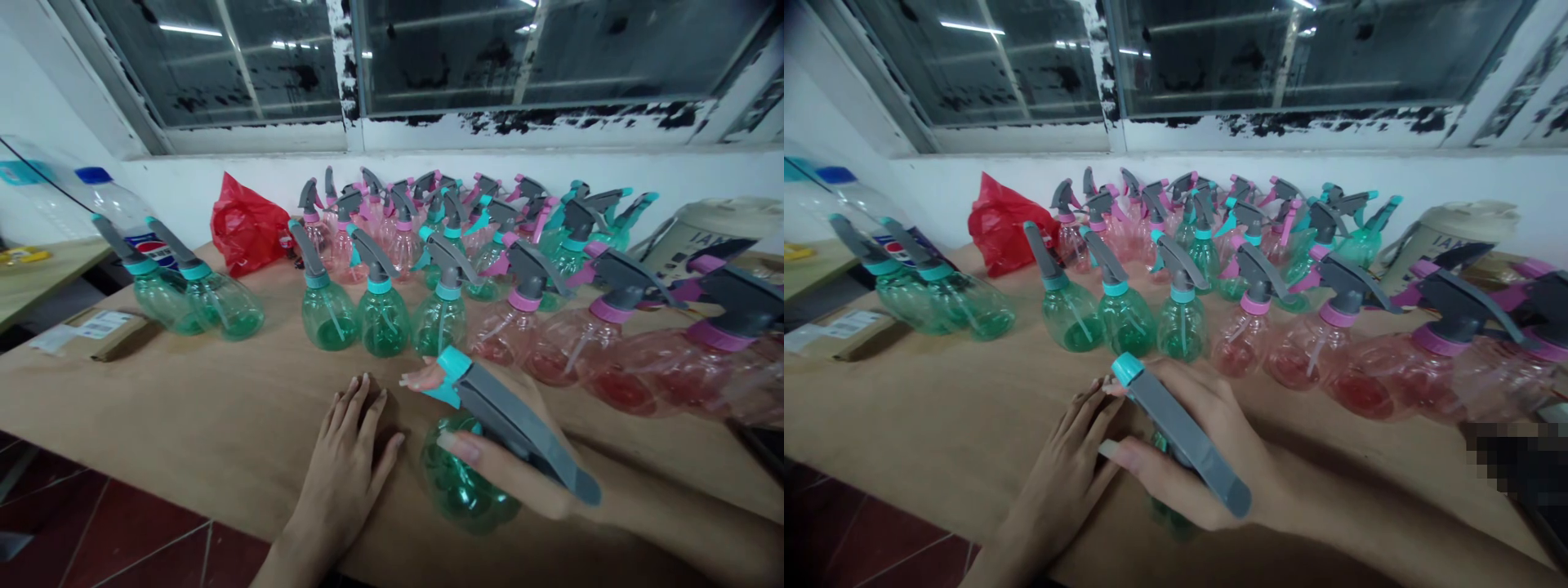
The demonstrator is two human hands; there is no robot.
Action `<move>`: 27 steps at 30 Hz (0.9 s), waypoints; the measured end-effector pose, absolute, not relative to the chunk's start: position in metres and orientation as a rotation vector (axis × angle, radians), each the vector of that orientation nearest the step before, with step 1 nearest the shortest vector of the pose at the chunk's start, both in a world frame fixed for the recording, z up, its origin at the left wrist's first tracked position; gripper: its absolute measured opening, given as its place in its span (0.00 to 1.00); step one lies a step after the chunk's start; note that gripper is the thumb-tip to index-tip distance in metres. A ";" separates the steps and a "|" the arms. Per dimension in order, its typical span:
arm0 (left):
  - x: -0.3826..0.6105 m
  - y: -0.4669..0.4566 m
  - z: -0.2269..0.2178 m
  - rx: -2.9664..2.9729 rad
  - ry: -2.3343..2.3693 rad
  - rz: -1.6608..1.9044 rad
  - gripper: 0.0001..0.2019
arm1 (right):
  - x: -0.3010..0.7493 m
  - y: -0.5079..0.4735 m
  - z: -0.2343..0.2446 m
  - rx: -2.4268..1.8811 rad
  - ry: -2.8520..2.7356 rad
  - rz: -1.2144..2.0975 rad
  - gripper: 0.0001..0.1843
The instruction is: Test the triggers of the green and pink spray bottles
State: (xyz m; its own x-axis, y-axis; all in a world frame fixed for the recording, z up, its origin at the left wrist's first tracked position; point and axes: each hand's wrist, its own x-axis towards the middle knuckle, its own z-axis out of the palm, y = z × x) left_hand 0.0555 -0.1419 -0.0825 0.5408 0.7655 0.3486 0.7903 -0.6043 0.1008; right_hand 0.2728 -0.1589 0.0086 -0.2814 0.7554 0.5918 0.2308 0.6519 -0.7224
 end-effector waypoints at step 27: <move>0.057 -0.142 -0.085 -2.691 -1.361 -0.599 0.22 | 0.273 -0.158 0.011 -0.781 -1.815 0.660 0.20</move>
State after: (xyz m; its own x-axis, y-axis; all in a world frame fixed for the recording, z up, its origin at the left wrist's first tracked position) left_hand 0.0572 -0.1421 -0.0847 0.5328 0.7609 0.3704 0.7869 -0.6065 0.1138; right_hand 0.2725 -0.1584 0.0115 -0.2808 0.7631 0.5821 0.2107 0.6407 -0.7383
